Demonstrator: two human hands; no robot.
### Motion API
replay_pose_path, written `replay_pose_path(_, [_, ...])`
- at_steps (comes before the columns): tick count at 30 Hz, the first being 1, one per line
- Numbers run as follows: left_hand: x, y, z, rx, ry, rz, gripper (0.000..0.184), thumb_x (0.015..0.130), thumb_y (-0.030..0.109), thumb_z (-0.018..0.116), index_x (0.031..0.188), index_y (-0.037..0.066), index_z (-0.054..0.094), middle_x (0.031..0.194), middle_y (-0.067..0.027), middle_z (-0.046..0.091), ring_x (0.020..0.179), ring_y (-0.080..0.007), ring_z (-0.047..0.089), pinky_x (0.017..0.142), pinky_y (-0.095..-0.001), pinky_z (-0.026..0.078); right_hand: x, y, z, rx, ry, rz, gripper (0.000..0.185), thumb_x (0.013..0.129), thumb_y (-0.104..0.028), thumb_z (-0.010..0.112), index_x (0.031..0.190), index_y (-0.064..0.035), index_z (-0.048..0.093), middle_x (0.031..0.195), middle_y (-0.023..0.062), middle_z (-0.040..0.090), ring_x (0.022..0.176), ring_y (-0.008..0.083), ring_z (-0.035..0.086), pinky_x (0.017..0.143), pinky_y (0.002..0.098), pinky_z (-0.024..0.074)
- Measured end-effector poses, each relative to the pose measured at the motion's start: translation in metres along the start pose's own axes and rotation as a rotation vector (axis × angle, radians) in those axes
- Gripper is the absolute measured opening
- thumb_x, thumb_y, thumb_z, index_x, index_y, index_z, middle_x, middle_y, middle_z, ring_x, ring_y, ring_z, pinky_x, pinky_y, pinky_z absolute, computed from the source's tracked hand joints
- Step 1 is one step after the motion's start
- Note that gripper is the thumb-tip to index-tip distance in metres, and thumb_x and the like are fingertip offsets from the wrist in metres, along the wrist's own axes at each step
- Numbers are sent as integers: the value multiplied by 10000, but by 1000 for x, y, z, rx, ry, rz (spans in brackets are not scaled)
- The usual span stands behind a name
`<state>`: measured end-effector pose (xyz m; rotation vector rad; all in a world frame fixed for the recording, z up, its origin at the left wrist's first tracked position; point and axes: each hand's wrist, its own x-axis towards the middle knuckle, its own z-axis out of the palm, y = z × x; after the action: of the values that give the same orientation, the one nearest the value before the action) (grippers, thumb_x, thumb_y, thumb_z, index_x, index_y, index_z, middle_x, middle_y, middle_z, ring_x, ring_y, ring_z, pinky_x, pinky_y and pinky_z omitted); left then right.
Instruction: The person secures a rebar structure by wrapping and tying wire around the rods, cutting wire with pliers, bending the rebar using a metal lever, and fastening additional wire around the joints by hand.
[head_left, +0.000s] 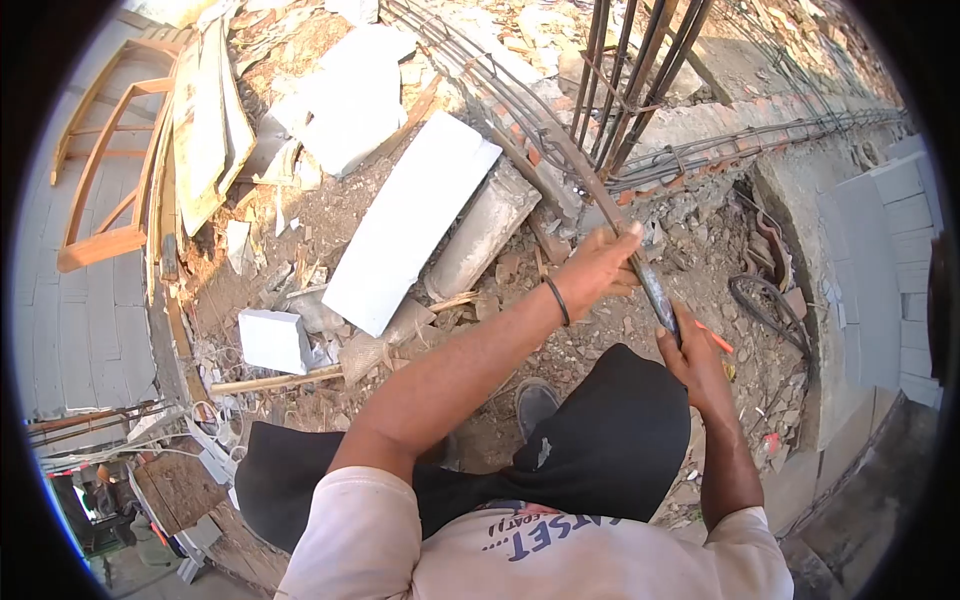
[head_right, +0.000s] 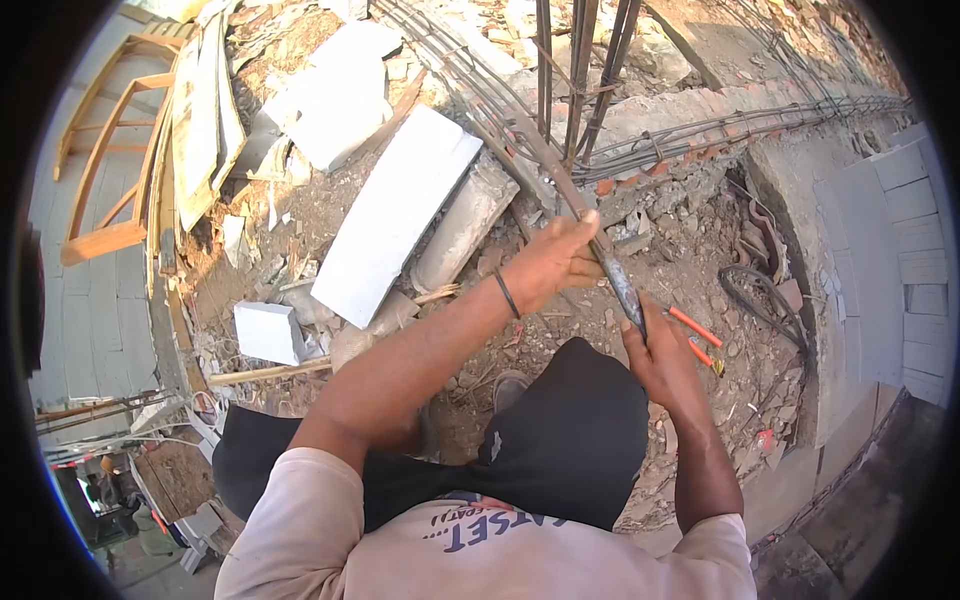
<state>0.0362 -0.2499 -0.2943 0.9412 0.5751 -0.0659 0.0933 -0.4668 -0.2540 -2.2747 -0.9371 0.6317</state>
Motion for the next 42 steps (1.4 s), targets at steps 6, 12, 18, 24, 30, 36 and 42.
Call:
replay_pose_path(6, [8, -43, 11, -474, 148, 167, 245, 1045, 272, 550, 1179, 89, 458, 1054, -104, 613, 958, -258, 675, 810, -444, 568, 4, 50, 4, 600, -292, 385, 506, 1008, -255, 533, 1442, -5, 457, 932, 139, 643, 853, 288, 625, 825, 403, 492])
replay_pose_path(12, [-11, -119, -42, -215, 126, 29, 200, 1046, 218, 548, 1166, 76, 474, 1034, -82, 626, 939, -221, 682, 762, -409, 583, -15, 274, 80, -799, 168, 228, 661, 832, -74, 633, 1459, -70, 424, 1386, 188, 487, 1280, 370, 469, 1040, 557, 396])
replay_pose_path(18, [-8, -232, -18, -20, 59, -139, 178, 1027, 187, 561, 1102, 28, 533, 854, -36, 580, 732, -128, 533, 675, -359, 507, -3, 259, 68, -857, -87, 426, 571, 782, -91, 656, 1327, -94, 485, 1286, 177, 519, 1243, 404, 503, 968, 596, 443])
replay_pose_path(24, [20, -337, -13, 548, -108, -299, 268, 1012, 278, 554, 1062, 18, 594, 817, -81, 609, 663, -223, 594, 644, -389, 527, -21, 266, 56, -775, -9, 351, 511, 812, -184, 652, 1285, -85, 487, 1059, 175, 597, 1009, 363, 632, 809, 530, 523])
replay_pose_path(30, [27, -144, -66, 1401, -956, -316, 266, 910, 248, 636, 888, -12, 685, 786, -157, 688, 701, -285, 681, 603, -441, 542, -44, 101, -3, 265, -42, 626, 371, 926, -198, 608, 1222, -27, 464, 867, 68, 549, 719, 155, 615, 647, 315, 534])
replay_pose_path(36, [65, 94, -198, 1971, -455, -253, 210, 710, 3, 667, 897, -51, 746, 903, -241, 730, 842, -336, 732, 700, -466, 564, 2, -84, -81, -571, 173, -48, 151, 894, -120, 663, 894, -13, 556, 885, 133, 583, 745, 297, 608, 690, 426, 493])
replay_pose_path(42, [139, 173, -376, 975, 803, 457, 268, 892, 197, 537, 1003, -29, 628, 744, -179, 676, 583, -262, 657, 578, -416, 514, 106, -257, -87, -1429, 282, -505, 93, 817, -86, 671, 890, -40, 636, 1038, 108, 593, 1043, 262, 584, 954, 415, 428])
